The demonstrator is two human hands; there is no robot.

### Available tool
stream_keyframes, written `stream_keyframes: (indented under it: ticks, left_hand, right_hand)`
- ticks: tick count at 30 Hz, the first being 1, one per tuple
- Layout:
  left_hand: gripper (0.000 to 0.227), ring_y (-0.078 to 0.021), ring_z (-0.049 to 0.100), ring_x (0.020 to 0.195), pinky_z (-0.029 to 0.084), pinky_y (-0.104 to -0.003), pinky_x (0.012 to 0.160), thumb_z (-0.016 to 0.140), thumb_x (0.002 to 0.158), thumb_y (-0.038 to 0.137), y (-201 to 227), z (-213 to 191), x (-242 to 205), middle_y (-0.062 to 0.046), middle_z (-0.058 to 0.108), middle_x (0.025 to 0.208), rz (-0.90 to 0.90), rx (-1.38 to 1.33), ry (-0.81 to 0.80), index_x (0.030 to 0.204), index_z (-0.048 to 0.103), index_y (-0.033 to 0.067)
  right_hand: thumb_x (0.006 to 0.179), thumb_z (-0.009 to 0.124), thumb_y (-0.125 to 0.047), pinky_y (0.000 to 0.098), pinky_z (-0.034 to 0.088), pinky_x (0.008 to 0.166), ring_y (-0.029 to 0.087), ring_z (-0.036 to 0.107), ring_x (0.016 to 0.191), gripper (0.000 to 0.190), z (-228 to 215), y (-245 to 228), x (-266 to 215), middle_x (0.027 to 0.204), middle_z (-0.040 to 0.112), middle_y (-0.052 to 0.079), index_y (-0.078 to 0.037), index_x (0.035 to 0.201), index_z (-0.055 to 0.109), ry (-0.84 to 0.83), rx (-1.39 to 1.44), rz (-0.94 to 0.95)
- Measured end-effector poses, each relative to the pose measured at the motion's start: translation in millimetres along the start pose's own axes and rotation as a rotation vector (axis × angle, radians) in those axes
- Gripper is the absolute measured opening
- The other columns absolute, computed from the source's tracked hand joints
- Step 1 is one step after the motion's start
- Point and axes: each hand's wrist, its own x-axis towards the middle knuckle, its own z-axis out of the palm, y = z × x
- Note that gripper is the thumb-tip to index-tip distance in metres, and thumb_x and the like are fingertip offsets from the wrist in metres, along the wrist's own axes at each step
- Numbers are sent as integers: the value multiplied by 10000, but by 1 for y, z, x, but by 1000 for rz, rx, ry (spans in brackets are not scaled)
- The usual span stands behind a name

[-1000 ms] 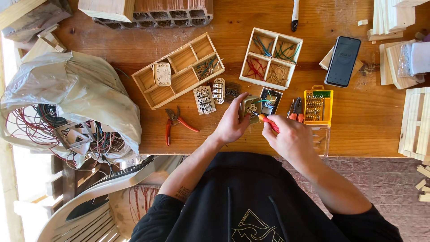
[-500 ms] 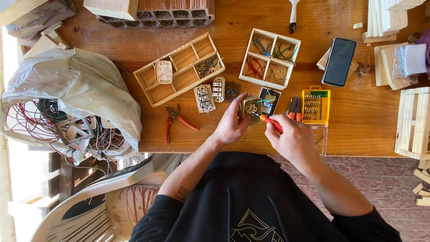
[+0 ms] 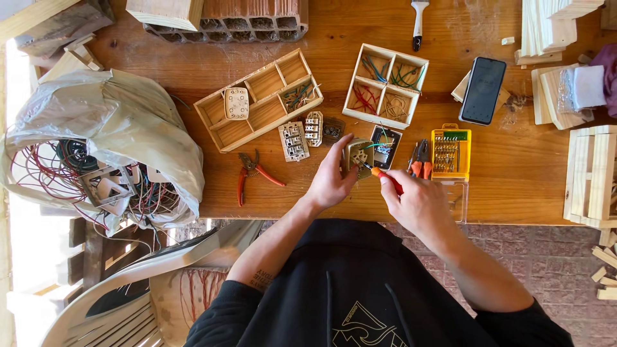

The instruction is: The person assembles electrical components on a workbench. They use a screwdriver to connect wires to a socket and a junction box, then use pliers to strip wire insulation. The person handles multiple wires and electrical parts throughout the process.

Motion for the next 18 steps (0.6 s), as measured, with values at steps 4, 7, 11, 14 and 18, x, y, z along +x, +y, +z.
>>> stream_keyframes:
  ticks: [4, 7, 11, 14, 18]
  left_hand:
    - [727, -524, 542, 1263, 543, -632, 940, 624, 866, 47, 10, -1, -3, -216, 502, 1451, 81, 209, -15, 1543, 361, 69]
    - [728, -496, 540, 1286, 513, -612, 997, 623, 854, 58, 11, 0, -2, -188, 511, 1454, 108, 255, -30, 1539, 378, 88]
    - [725, -492, 536, 1288, 501, -606, 1010, 619, 856, 60, 5, 1, -5, -206, 528, 1429, 113, 231, -27, 1541, 383, 80]
    - [723, -469, 531, 1307, 493, -576, 1032, 614, 847, 44, 1, 2, -4, -208, 540, 1422, 133, 198, -3, 1537, 398, 67]
    - [717, -481, 538, 1294, 495, -572, 1025, 623, 839, 17, 4, 2, -7, -240, 553, 1397, 143, 178, 10, 1523, 411, 36]
  right_hand:
    - [1025, 623, -314, 275, 558, 553, 183, 722, 584, 196, -13, -8, 3, 709, 738, 36, -157, 1031, 740, -22, -120, -56]
    - [997, 648, -235, 306, 583, 591, 210, 731, 655, 147, -21, -8, 9, 813, 743, 59, -176, 1094, 740, -16, -212, -161]
    - [962, 673, -153, 331, 598, 594, 203, 707, 630, 184, -35, -17, 16, 952, 677, 72, -146, 1143, 706, -54, -227, -248]
    - [981, 654, -153, 305, 581, 506, 173, 671, 522, 220, -24, -12, 20, 977, 661, 100, -81, 1189, 657, -23, -146, -261]
    - [951, 682, -93, 319, 588, 494, 194, 686, 611, 174, -10, -2, 21, 1054, 596, 66, -82, 1097, 588, 134, 0, -357]
